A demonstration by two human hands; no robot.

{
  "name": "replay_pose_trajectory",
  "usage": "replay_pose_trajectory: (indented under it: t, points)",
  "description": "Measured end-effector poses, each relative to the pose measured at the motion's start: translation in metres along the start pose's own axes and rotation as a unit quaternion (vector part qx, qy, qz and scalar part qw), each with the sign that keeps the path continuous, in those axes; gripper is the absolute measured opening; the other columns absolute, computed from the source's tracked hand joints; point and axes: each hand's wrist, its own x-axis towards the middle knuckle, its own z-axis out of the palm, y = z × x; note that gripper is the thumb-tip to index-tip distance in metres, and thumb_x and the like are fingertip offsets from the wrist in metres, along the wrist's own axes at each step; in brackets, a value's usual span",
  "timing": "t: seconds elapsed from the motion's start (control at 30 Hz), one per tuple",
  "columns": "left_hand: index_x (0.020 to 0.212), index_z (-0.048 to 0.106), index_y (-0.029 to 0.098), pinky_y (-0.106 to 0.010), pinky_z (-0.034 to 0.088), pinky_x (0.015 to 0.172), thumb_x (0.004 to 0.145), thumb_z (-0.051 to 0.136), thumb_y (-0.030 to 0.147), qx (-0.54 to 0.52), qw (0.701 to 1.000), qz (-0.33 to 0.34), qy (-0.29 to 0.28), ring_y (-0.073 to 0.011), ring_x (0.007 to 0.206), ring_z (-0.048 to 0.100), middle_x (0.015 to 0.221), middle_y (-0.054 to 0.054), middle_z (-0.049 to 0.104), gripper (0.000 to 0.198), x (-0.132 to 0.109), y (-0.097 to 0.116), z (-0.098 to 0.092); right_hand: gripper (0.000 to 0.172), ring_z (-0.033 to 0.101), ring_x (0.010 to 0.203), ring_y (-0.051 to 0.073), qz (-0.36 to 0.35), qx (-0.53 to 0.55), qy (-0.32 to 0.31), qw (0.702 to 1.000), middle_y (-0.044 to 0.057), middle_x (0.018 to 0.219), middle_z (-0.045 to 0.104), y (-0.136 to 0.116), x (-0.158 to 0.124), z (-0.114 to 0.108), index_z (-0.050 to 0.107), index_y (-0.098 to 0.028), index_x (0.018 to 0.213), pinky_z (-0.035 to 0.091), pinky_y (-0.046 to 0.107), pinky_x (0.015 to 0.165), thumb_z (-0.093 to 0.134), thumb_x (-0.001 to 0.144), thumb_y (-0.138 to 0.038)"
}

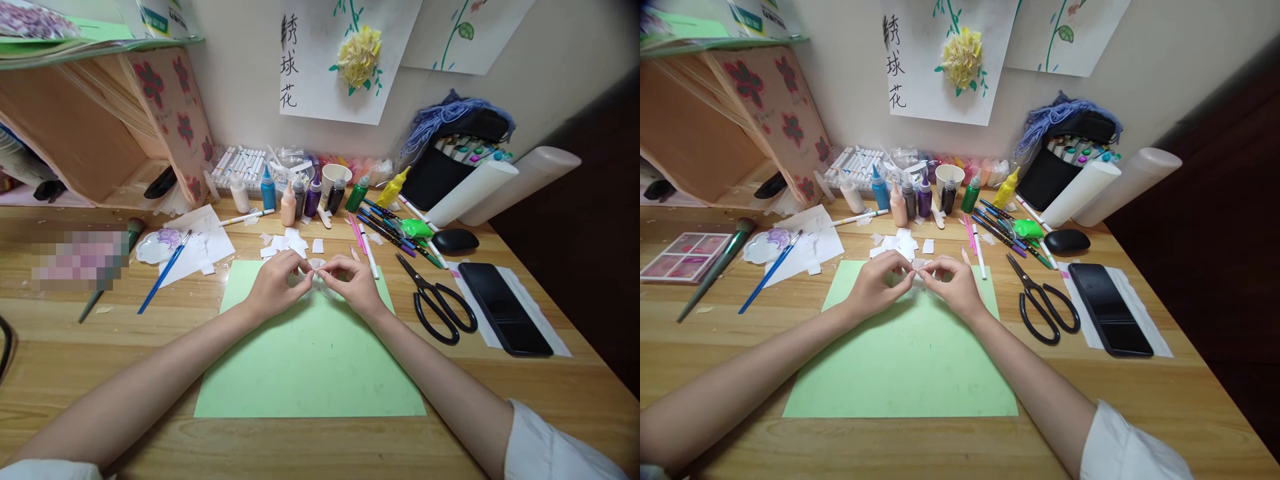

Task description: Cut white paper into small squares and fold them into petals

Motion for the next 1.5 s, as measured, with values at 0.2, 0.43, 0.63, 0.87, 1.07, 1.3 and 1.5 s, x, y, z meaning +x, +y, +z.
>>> replay_pose_trajectory:
  t: [0.2,0.43,0.63,0.87,1.07,1.3,1.5]
  points:
    - [0.077,0.056,0.017,-0.026,0.04,0.062,0.079,0.055,0.017,0.003,1.0,-0.002,0.005,-0.0123,0.067,0.05,0.073,-0.001,0.057,0.003,0.0,-0.0006,0.0008,0.01,0.049,0.063,0.013,-0.002,-0.006,-0.004,1.0,0.002,0.07,0.061,-0.0003,-0.0008,0.0001,0.068,-0.018,0.071,0.039,0.027,0.057,0.066,0.074,-0.027]
    - [0.075,0.055,0.017,-0.025,0.04,0.062,0.077,0.056,0.016,0.005,1.0,-0.004,0.009,-0.012,0.067,0.049,0.072,-0.001,0.056,0.003,-0.0004,-0.0008,0.0009,0.009,0.048,0.062,0.012,-0.003,-0.012,-0.008,1.0,0.002,0.071,0.062,-0.0014,-0.0008,0.0,0.068,-0.018,0.071,0.038,0.027,0.057,0.066,0.074,-0.026]
    - [0.076,0.057,0.017,-0.025,0.041,0.063,0.08,0.054,0.017,-0.012,1.0,-0.01,0.001,-0.0123,0.067,0.05,0.074,-0.002,0.059,0.005,0.0007,0.0011,-0.0005,0.007,0.051,0.065,0.013,-0.007,-0.007,0.003,1.0,0.002,0.073,0.064,-0.0002,-0.0015,0.0004,0.067,-0.018,0.071,0.039,0.026,0.058,0.066,0.074,-0.024]
    - [0.077,0.059,0.017,-0.025,0.042,0.063,0.08,0.055,0.018,-0.039,0.999,-0.007,0.014,-0.0124,0.068,0.052,0.076,-0.003,0.061,0.005,0.0014,0.0014,-0.0017,0.005,0.052,0.067,0.014,-0.025,-0.018,0.001,1.0,0.004,0.078,0.066,-0.0038,-0.0022,0.0011,0.067,-0.019,0.073,0.04,0.027,0.058,0.064,0.075,-0.022]
    - [0.076,0.058,0.017,-0.025,0.042,0.062,0.078,0.056,0.016,-0.036,0.999,-0.01,0.016,-0.0123,0.067,0.052,0.074,-0.003,0.061,0.003,0.0011,-0.0004,-0.0006,0.005,0.051,0.066,0.014,-0.021,-0.036,-0.005,0.999,0.003,0.077,0.065,-0.0046,-0.0033,0.0014,0.067,-0.018,0.073,0.04,0.027,0.059,0.063,0.076,-0.021]
    - [0.073,0.059,0.017,-0.024,0.04,0.059,0.079,0.057,0.018,-0.025,0.999,-0.019,0.012,-0.0125,0.066,0.051,0.071,-0.002,0.06,0.006,0.0011,-0.0014,0.0002,0.006,0.05,0.065,0.013,-0.013,-0.034,-0.01,0.999,0.002,0.075,0.063,-0.004,-0.0027,0.0009,0.067,-0.018,0.074,0.039,0.026,0.058,0.063,0.076,-0.022]
    - [0.069,0.057,0.016,-0.025,0.039,0.059,0.076,0.059,0.017,0.002,1.0,0.001,0.025,-0.0125,0.064,0.049,0.066,-0.001,0.057,0.008,0.0002,-0.0029,0.002,0.008,0.052,0.067,0.013,0.004,-0.031,-0.006,1.0,0.003,0.078,0.064,-0.0026,-0.0016,0.0021,0.065,-0.018,0.073,0.04,0.026,0.059,0.062,0.076,-0.025]
